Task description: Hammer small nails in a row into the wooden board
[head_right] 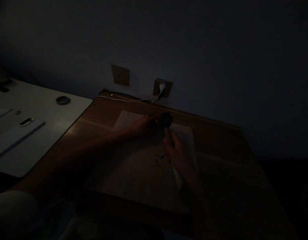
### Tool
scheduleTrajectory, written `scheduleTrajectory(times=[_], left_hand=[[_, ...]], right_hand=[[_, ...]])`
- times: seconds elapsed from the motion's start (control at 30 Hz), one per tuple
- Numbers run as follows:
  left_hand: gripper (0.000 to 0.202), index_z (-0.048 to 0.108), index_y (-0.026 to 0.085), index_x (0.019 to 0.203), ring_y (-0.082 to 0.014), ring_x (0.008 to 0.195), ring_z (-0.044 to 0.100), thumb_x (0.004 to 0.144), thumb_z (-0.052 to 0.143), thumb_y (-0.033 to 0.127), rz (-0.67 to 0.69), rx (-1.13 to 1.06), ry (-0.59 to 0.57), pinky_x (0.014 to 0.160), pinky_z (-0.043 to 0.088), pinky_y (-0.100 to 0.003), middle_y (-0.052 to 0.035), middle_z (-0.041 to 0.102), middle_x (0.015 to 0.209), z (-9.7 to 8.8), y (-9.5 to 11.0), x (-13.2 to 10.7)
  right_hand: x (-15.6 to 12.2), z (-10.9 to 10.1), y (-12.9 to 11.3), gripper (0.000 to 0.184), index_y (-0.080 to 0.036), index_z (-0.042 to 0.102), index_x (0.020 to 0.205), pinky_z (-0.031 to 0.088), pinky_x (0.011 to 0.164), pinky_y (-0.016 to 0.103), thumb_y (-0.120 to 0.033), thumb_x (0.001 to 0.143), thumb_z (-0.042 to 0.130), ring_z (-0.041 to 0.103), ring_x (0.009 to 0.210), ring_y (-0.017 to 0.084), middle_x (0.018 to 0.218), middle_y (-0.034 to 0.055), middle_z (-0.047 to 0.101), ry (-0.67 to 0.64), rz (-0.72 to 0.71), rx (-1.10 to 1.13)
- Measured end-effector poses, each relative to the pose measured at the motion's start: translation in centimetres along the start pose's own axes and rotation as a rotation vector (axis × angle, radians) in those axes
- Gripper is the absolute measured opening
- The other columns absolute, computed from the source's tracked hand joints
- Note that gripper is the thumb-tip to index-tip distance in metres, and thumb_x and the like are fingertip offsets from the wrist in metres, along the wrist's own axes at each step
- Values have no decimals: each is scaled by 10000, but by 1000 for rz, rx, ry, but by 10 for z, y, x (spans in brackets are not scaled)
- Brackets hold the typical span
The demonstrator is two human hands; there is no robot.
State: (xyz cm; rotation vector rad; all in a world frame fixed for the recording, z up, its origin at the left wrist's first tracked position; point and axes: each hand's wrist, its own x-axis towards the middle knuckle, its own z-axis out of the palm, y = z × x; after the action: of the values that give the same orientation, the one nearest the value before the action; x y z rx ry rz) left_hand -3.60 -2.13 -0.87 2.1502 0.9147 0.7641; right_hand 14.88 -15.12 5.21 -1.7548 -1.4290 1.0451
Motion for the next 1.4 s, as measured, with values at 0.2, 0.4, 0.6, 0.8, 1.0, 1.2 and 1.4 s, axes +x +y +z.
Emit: scheduleTrajectory(times=[0.2,0.4,0.6,0.8,1.0,1.2,1.4], left_hand=[[417,680,150,1256,-196,892,762,841,722,137,-34,-12,37,802,566,-284,-75,805,1018,1,-1,1],[533,648,136,1338,-209,889,774,814,746,120,-45,-4,35,821,581,-297,-90,813,1025,3,-4,3],[486,668,143,1315,-202,852,761,835,743,143,-40,-5,45,785,560,-288,-81,810,995,2,-1,3],[522,625,123,1323,-206,893,741,808,699,80,-41,13,1,806,551,-303,-84,786,1013,-1,0,2],[279,657,134,1115,-209,979,675,841,703,146,155,123,8,820,526,-301,-119,705,1126,-15,21,-1],[123,704,172,1038,-197,859,706,975,630,247,392,276,-315,715,486,-291,-82,761,984,5,61,-20],[345,681,170,1266,-256,871,757,967,642,338,308,565,-398,639,528,-323,-135,785,1113,35,79,-36]], right_hand=[[2,8,-3,470,-210,635,1111,348,385,257,-613,872,602,467,386,128,540,-82,521,16,0,32],[2,10,0,494,-201,617,1109,357,396,266,-621,850,615,470,399,133,546,-86,511,-13,19,24],[0,14,2,499,-204,630,1116,361,397,272,-626,851,620,471,416,134,562,-79,516,-15,34,36],[-8,2,4,515,-215,643,1037,356,406,267,-667,792,664,471,414,133,545,-73,515,-3,71,46],[-37,-20,17,569,-245,633,1030,373,427,268,-659,657,750,491,451,139,564,-73,528,77,280,126],[-52,-23,35,572,-238,605,975,364,417,263,-666,623,745,471,436,131,524,-77,527,100,321,135],[-55,-15,44,772,-196,608,1213,343,412,243,-670,620,745,465,426,127,511,-102,510,107,340,237]])
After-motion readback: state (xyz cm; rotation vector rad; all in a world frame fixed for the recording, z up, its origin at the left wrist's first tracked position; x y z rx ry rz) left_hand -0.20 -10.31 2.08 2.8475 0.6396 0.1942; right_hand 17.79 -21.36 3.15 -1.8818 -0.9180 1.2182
